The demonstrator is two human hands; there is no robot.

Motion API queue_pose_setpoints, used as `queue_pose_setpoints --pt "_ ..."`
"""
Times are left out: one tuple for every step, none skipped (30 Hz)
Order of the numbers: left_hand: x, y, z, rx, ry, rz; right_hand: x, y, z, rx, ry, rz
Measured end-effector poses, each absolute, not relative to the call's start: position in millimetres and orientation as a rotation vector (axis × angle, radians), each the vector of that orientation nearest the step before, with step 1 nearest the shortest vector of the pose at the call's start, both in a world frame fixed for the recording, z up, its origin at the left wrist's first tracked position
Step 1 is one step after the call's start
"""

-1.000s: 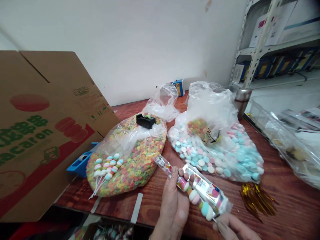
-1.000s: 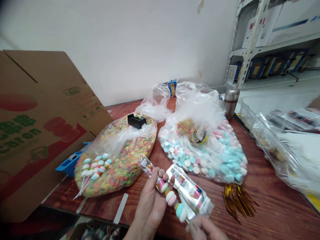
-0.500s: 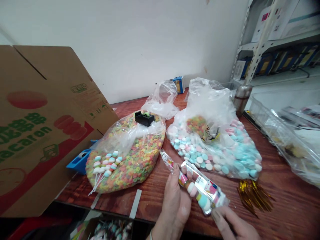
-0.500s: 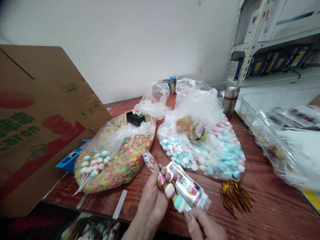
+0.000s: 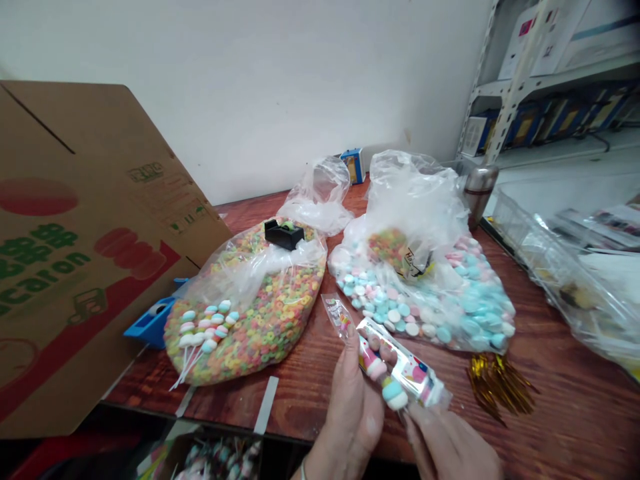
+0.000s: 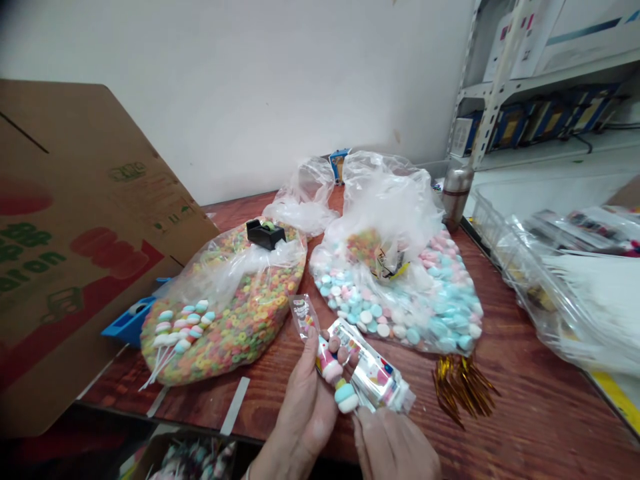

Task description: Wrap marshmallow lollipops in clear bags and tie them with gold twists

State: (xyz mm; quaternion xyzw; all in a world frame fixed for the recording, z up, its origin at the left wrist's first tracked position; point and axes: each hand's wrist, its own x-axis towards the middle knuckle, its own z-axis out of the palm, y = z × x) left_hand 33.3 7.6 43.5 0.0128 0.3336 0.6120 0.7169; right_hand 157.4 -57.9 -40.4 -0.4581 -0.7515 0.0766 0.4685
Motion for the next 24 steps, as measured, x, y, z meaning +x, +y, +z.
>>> queue_pose_setpoints --pt "32.9 7.6 44.3 0.03 0.725 1.346 156.4 -56.6 -39.0 -1.132 -1.802 0.293" --pt "32.6 7.6 44.9 0.036 0.703 1.331 154.1 -55.6 -37.0 -1.158 -1.704 0.505" --pt "32.3 7.3 45.3 0.04 0.68 1.315 150.9 -54.8 -34.5 -1.182 -1.553 0.789" --pt "32.3 6.7 45.1 0.043 0.661 1.3 147.1 -54.4 -31.6 -1.191 -1.361 1.098" --pt "32.7 5.7 44.1 0.048 0.653 1.292 143.1 -54.2 -28.7 -1.171 -1.154 1.388" --pt "33.6 4.1 42.5 0.059 0.654 1.289 139.4 -54.1 -25.8 -1.126 -0.963 1.634" --pt "34.9 2.1 40.1 0.077 0.662 1.282 136.0 -53.9 -22.9 -1.055 -0.815 1.822" --pt "36.7 -0.3 37.3 0.102 0.672 1.272 133.2 -53.7 -20.1 -0.984 -0.704 1.95" --pt "38.6 -2.8 34.4 0.131 0.679 1.261 131.0 -53.1 -17.6 -0.921 -0.624 2.021" --pt "40.4 -5.0 31.6 0.159 0.681 1.248 129.2 -52.3 -15.2 -0.873 -0.56 2.051" --pt "41.6 -6.6 29.4 0.182 0.682 1.233 127.9 -51.3 -13.2 -0.844 -0.502 2.054" --pt "42.0 -7.3 27.8 0.196 0.69 1.22 127.0 -50.1 -11.7 -0.83 -0.452 2.04" --pt "41.2 -6.9 27.1 0.203 0.703 1.215 126.4 -49.0 -10.8 -0.826 -0.413 2.022" --pt "39.1 -5.4 27.2 0.203 0.716 1.221 126.1 -48.1 -10.6 -0.827 -0.388 2.008" --pt "35.9 -2.8 28.0 0.201 0.722 1.239 126.0 -47.5 -10.9 -0.832 -0.378 1.996" --pt "31.9 0.7 29.2 0.203 0.722 1.268 126.2 -47.3 -11.8 -0.842 -0.381 1.988" --pt "27.4 4.6 30.7 0.208 0.715 1.302 126.5 -47.5 -13.0 -0.856 -0.394 1.982" --pt "22.9 8.6 32.4 0.217 0.702 1.329 126.9 -47.8 -14.3 -0.873 -0.419 1.973" --pt "19.1 12.4 34.1 0.227 0.688 1.342 127.5 -48.4 -15.5 -0.897 -0.462 1.954" --pt "16.3 15.8 35.7 0.229 0.683 1.347 128.5 -48.9 -16.5 -0.937 -0.538 1.91" --pt "14.6 18.6 37.2 0.219 0.683 1.346 129.9 -49.2 -17.2 -0.991 -0.656 1.819" --pt "14.3 20.8 38.7 0.195 0.683 1.347 131.8 -49.4 -17.7 -1.058 -0.813 1.67" --pt "15.1 22.5 40.3 0.161 0.68 1.355 134.3 -49.2 -18.2 -1.127 -0.998 1.466" --pt "16.6 23.8 41.8 0.122 0.678 1.369 137.4 -48.8 -18.8 -1.179 -1.199 1.219"
